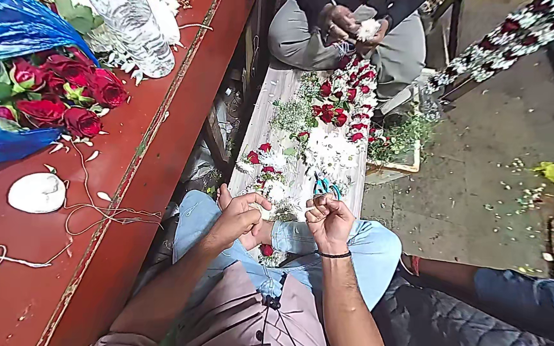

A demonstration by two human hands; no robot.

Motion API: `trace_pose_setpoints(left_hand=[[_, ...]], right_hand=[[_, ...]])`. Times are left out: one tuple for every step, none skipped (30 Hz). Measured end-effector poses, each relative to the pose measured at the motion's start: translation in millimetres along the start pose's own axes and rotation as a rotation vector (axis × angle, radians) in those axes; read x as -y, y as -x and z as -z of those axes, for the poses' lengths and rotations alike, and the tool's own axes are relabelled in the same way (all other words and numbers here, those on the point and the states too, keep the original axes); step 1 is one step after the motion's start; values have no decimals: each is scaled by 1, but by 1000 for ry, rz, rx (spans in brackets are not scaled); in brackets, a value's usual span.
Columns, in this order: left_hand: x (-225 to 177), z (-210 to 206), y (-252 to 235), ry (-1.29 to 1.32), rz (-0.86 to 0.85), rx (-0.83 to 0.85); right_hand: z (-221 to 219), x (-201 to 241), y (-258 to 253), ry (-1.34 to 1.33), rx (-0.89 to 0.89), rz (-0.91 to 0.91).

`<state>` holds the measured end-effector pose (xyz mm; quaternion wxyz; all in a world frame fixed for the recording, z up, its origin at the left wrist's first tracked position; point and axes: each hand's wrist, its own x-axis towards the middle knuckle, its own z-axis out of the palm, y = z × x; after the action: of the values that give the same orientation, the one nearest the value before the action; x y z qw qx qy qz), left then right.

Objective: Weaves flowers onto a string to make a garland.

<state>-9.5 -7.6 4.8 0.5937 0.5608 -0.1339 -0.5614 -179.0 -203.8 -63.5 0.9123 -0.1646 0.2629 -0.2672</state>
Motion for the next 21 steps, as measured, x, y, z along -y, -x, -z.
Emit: trace_pose_setpoints(left_hand=[[0,0,-1,-21,-8,-21],[-1,1,-1,-43,-21,-37],[-1,1,-1,-61,-34,-43],[-2,1,-1,-86,-44,-45],[-3,2,-1,-131,-48,-44],[-4,4,-1,-228,-44,-47],[-6,8,-1,-400,-20,-47],[-9,11,-2,-619,30,-33],[-10,13,-3,-794,76,-9],[-10,15,-4,-886,93,24],[-9,16,-4,-899,82,72],[-10,17,-4,-836,54,125],[-10,16,-3,-708,9,166],[-10,12,-2,-544,-36,198],[-11,9,0,-426,-65,228],[-13,7,0,-374,-93,239],[-15,3,0,-369,-120,229],[-14,-1,-1,-390,-146,198],[-13,-4,-2,-406,-179,154],[-12,-6,-4,-395,-208,112],[-12,-5,-4,-350,-221,87]], right_hand=[[0,-2,0,-6,6,-6],[0,-4,1,-7,14,-16],[0,-7,2,-3,18,-30],[1,-10,2,6,22,-46],[3,-14,2,14,20,-59],[5,-18,2,24,11,-70],[7,-20,2,30,-4,-78],[9,-22,2,33,-18,-81],[11,-23,1,49,-33,-82],[12,-22,0,94,-54,-81],[13,-21,-1,188,-94,-74],[12,-21,-2,341,-154,-61],[10,-22,-4,538,-218,-35],[10,-24,-5,748,-263,8],[9,-27,-4,958,-261,57],[5,-29,-3,1134,-214,109],[-6,-30,3,1207,-148,162],[-21,-31,11,1180,-53,209],[-39,-30,20,1107,70,216],[-55,-30,27,1022,198,197],[-70,-31,32,948,296,160]])
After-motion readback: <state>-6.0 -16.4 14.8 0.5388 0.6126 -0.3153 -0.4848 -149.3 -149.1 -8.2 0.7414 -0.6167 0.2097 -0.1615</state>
